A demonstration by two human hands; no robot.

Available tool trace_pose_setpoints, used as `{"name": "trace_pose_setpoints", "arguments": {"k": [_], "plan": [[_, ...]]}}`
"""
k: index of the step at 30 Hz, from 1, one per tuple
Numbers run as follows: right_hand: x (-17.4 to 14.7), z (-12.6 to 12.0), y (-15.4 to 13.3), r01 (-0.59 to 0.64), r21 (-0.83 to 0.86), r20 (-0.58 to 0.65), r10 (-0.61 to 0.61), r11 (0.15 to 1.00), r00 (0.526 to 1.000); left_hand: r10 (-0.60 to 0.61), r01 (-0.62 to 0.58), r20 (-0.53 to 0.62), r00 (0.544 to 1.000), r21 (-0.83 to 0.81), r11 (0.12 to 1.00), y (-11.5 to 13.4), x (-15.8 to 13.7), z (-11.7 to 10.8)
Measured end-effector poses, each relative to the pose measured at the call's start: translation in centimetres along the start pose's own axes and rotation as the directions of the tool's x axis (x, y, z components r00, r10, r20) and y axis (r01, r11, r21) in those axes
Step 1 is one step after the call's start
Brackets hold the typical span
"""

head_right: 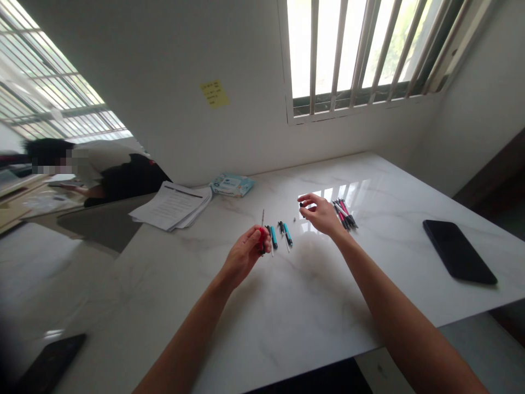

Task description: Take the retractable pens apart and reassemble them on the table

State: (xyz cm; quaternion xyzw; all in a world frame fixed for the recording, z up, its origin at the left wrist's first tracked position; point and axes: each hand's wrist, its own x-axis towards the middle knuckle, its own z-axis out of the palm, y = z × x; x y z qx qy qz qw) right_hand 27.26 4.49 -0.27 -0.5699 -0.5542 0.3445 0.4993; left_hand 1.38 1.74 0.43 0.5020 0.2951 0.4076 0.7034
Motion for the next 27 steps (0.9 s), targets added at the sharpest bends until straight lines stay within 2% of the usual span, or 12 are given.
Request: {"name": "trace_pose_setpoints", "arguments": {"k": [2, 3, 6, 11, 15, 17, 20, 27], "plan": [[0.4, -0.6, 1.4, 0.03, -0.339, -0.026, -0.041, 0.94, 0.999, 0.012, -0.012, -0.03, 0.999, -0.017, 1.0, 0.4, 0.1, -0.3], [0.6, -0.8, 2.0, 0.034, -0.444, -0.024, -0.05, 0.896, 0.998, 0.019, -0.02, -0.045, 0.999, -0.019, 1.0, 0.5, 0.2, -0.4], [0.7, -0.8, 3.2, 0.034, -0.577, 0.013, -0.033, 0.816, 0.999, 0.036, -0.037, -0.083, 0.996, -0.019, 0.999, 1.0, 0.2, -0.6], [0.7, -0.9, 3.4, 0.055, -0.556, 0.135, 0.025, 0.829, 0.991, 0.028, -0.029, -0.117, 0.993, -0.008, 1.0, 1.4, 0.2, -0.7], [0.8, -2.4, 3.6, 0.126, -0.478, 0.299, 0.026, 0.869, 0.954, 0.029, -0.03, -0.135, 0.99, -0.004, 1.0, 1.5, 0.2, -0.8], [0.8, -2.9, 3.7, 0.114, -0.472, 0.344, 0.063, 0.874, 0.937, 0.029, -0.029, -0.143, 0.989, 0.003, 1.0, 1.5, 0.3, -0.8], [0.7, -3.0, 3.7, 0.071, -0.474, 0.325, 0.1, 0.877, 0.94, 0.032, -0.031, -0.149, 0.988, 0.009, 0.999, 1.4, 0.3, -0.8], [0.6, -1.5, 3.6, 0.172, -0.392, 0.29, -0.056, 0.904, 0.955, 0.028, -0.028, -0.156, 0.987, 0.002, 1.0, 1.4, 0.3, -0.8]]}}
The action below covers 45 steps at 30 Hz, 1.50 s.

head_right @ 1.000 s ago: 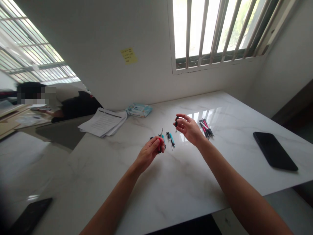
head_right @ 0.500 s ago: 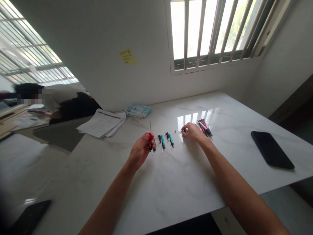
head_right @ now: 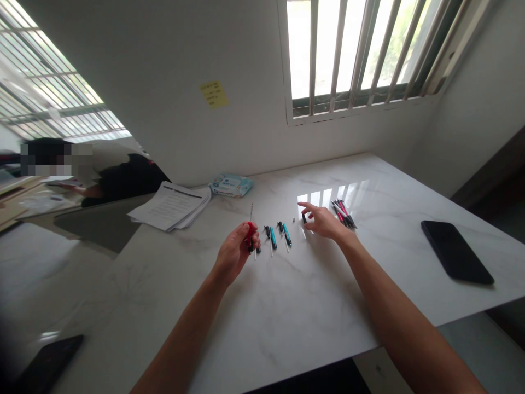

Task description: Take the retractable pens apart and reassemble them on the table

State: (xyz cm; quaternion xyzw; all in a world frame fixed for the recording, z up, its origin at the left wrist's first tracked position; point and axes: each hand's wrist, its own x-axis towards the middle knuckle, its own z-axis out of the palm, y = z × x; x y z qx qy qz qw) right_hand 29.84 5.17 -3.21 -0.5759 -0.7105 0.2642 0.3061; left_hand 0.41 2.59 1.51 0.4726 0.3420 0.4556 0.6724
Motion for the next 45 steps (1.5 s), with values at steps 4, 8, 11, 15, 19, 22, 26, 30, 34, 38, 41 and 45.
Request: {"name": "trace_pose_setpoints", "arguments": {"k": [4, 8, 11, 15, 19, 22, 26, 30, 34, 38, 41, 45], "plan": [[0.2, 0.5, 0.0, 0.041, 0.032, 0.0, -0.041, 0.999, 0.999, -0.003, 0.003, -0.006, 1.0, -0.001, 1.0, 0.0, 0.0, 0.1], [0.1, 0.2, -0.4, 0.066, 0.035, -0.037, -0.065, 0.997, 0.997, -0.02, 0.02, 0.0, 1.0, -0.051, 0.998, -0.1, 0.0, 0.2], [0.1, -0.1, -0.8, 0.075, 0.028, -0.096, -0.072, 0.997, 0.993, -0.04, 0.038, -0.013, 0.999, -0.097, 0.995, -0.1, -0.1, 0.2], [0.1, 0.2, -2.4, 0.133, 0.101, -0.14, -0.118, 0.986, 0.983, -0.036, 0.037, 0.004, 0.999, -0.068, 0.997, -0.4, -0.2, 0.5], [-0.3, 1.7, -5.7, 0.166, 0.391, -0.045, -0.161, 0.905, 0.986, -0.002, 0.0, 0.049, 0.999, 0.054, 0.999, -1.0, -0.3, 0.8], [-1.1, 3.3, -8.3, 0.147, 0.591, 0.054, -0.221, 0.793, 0.974, 0.013, -0.023, 0.063, 0.998, 0.162, 0.987, -1.4, -0.3, 1.1], [-1.6, 4.9, -9.8, 0.106, 0.728, 0.068, -0.226, 0.677, 0.972, 0.026, -0.05, 0.081, 0.996, 0.306, 0.951, -1.5, -0.4, 1.1], [-1.5, 5.6, -9.7, 0.079, 0.756, 0.017, -0.14, 0.65, 0.99, 0.075, -0.118, 0.108, 0.991, 0.482, 0.868, -1.5, -0.5, 0.8], [-1.1, 5.2, -9.2, 0.021, 0.86, -0.043, 0.031, 0.509, 0.999, 0.094, -0.123, 0.079, 0.992, 0.653, 0.748, -1.2, -0.5, 0.3], [-0.8, 4.2, -9.0, 0.031, 0.906, -0.088, 0.116, 0.423, 0.989, 0.156, -0.109, -0.025, 0.987, 0.602, 0.791, -0.2, -0.3, -0.2], [-1.0, 4.1, -9.2, 0.046, 0.858, -0.074, 0.034, 0.512, 0.997, 0.189, -0.128, -0.07, 0.979, 0.511, 0.85, 0.4, -0.2, -0.4], [-1.7, 5.0, -9.7, 0.036, 0.723, 0.072, -0.127, 0.69, 0.989, 0.169, -0.121, -0.072, 0.983, 0.443, 0.888, 0.7, -0.3, -0.3]]}}
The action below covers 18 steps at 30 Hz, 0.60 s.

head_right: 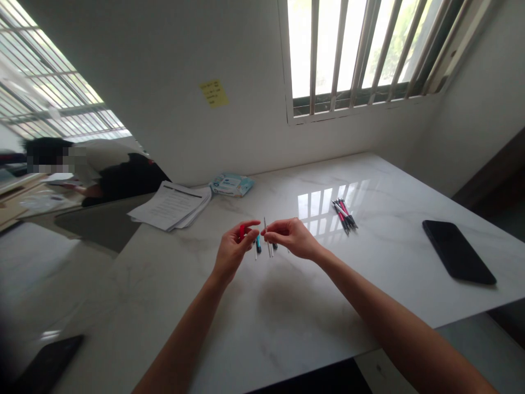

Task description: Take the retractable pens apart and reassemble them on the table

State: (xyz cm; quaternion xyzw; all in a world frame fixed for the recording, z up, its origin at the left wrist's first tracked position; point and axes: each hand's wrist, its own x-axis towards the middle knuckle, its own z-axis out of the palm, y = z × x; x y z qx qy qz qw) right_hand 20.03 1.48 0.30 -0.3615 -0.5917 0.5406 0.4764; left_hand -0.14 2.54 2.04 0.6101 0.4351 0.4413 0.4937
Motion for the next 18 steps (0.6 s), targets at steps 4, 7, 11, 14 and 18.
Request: {"name": "trace_pose_setpoints", "arguments": {"k": [4, 7, 11, 14, 18], "plan": [[-0.3, 0.8, 0.2, -0.011, -0.087, 0.066, 0.017, 0.996, 0.998, -0.022, 0.022, -0.003, 1.0, -0.033, 0.999, 0.0, -0.1, 0.2], [-0.4, 1.0, 0.3, 0.005, -0.132, 0.062, 0.003, 0.991, 0.998, -0.017, 0.017, 0.002, 1.0, -0.057, 0.998, 0.0, -0.1, 0.3], [-0.4, 0.5, 0.1, 0.044, -0.285, 0.091, -0.019, 0.958, 0.996, 0.006, -0.014, -0.069, 0.998, -0.104, 0.995, -0.2, 0.2, -0.1], [-0.2, -1.0, 0.0, 0.072, -0.481, -0.002, -0.083, 0.874, 0.997, 0.017, -0.065, -0.241, 0.97, -0.196, 0.978, -0.5, 0.7, -0.8], [0.1, -4.5, -0.1, -0.05, -0.632, -0.275, -0.164, 0.773, 0.947, -0.02, -0.067, -0.31, 0.951, -0.269, 0.961, -0.8, 1.2, -1.5]]}}
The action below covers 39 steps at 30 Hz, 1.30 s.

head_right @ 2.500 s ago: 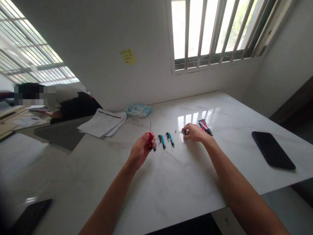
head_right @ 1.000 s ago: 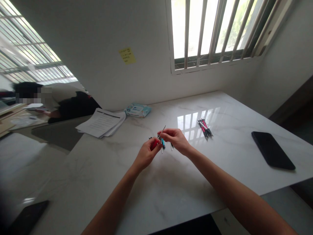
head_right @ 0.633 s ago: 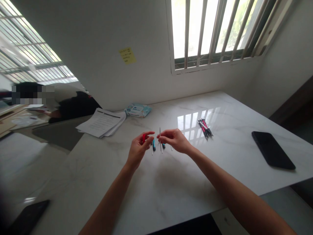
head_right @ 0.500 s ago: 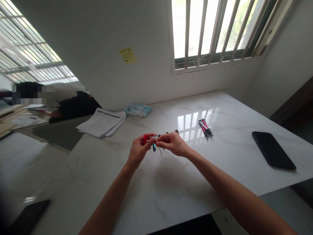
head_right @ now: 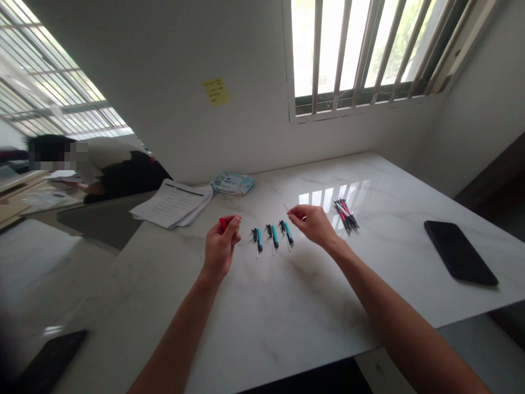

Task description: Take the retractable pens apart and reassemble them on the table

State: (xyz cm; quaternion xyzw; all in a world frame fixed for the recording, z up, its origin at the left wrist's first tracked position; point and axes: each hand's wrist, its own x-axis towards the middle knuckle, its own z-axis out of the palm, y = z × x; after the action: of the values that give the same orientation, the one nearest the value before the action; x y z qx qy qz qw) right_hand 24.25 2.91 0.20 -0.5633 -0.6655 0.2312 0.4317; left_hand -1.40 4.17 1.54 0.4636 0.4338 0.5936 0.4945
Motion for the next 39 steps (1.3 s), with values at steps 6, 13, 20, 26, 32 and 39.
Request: {"name": "trace_pose_setpoints", "arguments": {"k": [6, 13, 20, 26, 32, 39], "plan": [[0.9, -2.2, 3.2, -0.237, -0.339, -0.046, 0.236, 0.91, 0.971, 0.02, -0.03, 0.085, 0.996, 0.122, 0.992, -0.4, -0.7, 0.5], [0.5, -1.5, 3.9, -0.282, -0.428, 0.149, 0.375, 0.859, 0.915, 0.028, -0.047, 0.099, 0.995, 0.193, 0.98, -0.4, -0.9, 0.6], [0.7, -1.5, 4.0, -0.246, -0.335, 0.076, 0.287, 0.91, 0.955, 0.018, -0.038, 0.104, 0.994, 0.188, 0.981, -0.2, -0.9, 0.5], [0.7, -1.4, 3.7, -0.121, -0.237, 0.086, 0.145, 0.964, 0.986, -0.039, 0.011, 0.138, 0.99, 0.202, 0.979, -0.3, -1.0, 0.7], [-0.4, 0.1, -0.6, 0.162, 0.162, 0.23, -0.197, 0.973, 0.953, -0.092, 0.006, 0.275, 0.957, 0.3, 0.954, -0.7, -1.6, 1.2], [-2.5, 2.3, -4.2, 0.335, 0.168, 0.22, -0.366, 0.927, 0.904, -0.116, -0.011, 0.347, 0.931, 0.345, 0.939, -0.9, -2.1, 1.6]]}}
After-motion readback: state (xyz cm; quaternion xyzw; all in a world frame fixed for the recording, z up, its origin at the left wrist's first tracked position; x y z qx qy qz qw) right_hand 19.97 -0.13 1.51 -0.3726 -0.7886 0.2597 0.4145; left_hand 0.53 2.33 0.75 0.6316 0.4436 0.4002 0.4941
